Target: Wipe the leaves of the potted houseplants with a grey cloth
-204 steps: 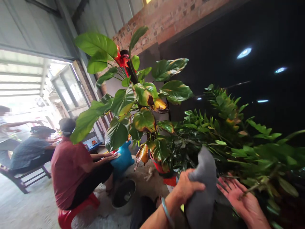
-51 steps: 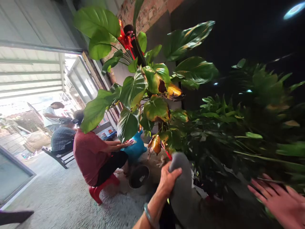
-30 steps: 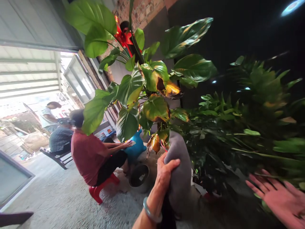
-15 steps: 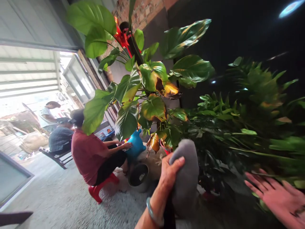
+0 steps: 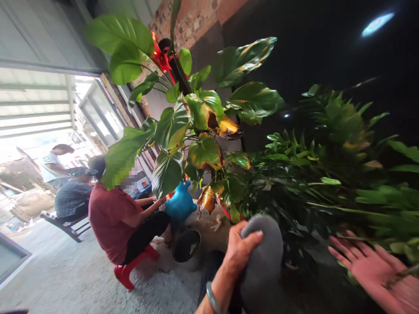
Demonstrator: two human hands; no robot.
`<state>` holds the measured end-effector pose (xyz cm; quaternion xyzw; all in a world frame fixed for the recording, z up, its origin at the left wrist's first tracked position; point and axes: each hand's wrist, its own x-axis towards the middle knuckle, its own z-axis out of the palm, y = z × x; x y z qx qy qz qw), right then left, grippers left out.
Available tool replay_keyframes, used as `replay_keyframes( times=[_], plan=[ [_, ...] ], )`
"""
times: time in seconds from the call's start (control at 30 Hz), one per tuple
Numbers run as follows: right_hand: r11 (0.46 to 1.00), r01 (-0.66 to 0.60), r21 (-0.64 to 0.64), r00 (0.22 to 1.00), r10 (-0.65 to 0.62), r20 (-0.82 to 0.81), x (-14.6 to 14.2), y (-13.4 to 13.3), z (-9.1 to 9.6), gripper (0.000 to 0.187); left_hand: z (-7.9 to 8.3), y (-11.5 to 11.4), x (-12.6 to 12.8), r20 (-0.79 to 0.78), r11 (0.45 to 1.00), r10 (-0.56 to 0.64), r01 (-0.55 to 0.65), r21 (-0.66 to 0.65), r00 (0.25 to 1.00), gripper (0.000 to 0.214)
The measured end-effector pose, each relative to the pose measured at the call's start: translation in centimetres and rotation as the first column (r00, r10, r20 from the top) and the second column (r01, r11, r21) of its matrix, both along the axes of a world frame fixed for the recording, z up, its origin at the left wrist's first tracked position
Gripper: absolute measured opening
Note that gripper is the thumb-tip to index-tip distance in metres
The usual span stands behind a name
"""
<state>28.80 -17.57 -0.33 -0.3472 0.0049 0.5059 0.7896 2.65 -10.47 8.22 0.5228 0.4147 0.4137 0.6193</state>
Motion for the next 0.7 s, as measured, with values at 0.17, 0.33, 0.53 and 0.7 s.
replay_keyframes(
  times=[0.17, 0.33, 0.53, 0.7],
  plan=[
    [0.998, 0.025, -0.052, 0.999, -0.027, -0.035, -0.3, 0.0, 0.7, 0.023, 6.7, 3.2, 2.2, 0.268, 0.952, 0.080, -0.153, 0.265, 0.960, 0.071],
    [0.999, 0.021, -0.025, 0.999, -0.022, -0.040, -0.3, 0.2, 0.3, 0.021, 0.5, 2.8, 3.7, -0.143, 0.942, -0.195, 0.226, 0.249, 0.970, 0.046],
    [0.996, 0.010, -0.085, 0.995, -0.019, -0.095, -0.4, -0.3, 1.2, 0.023, -0.4, -0.9, 2.1, -0.270, 0.799, -0.568, 0.599, 0.044, 0.777, 0.050],
    [1.000, 0.020, -0.003, 0.999, -0.020, -0.044, -0.4, -0.3, 1.3, 0.024, 6.0, 2.7, 4.8, 0.073, 0.942, -0.178, 0.148, 0.302, 0.981, 0.060]
  ],
)
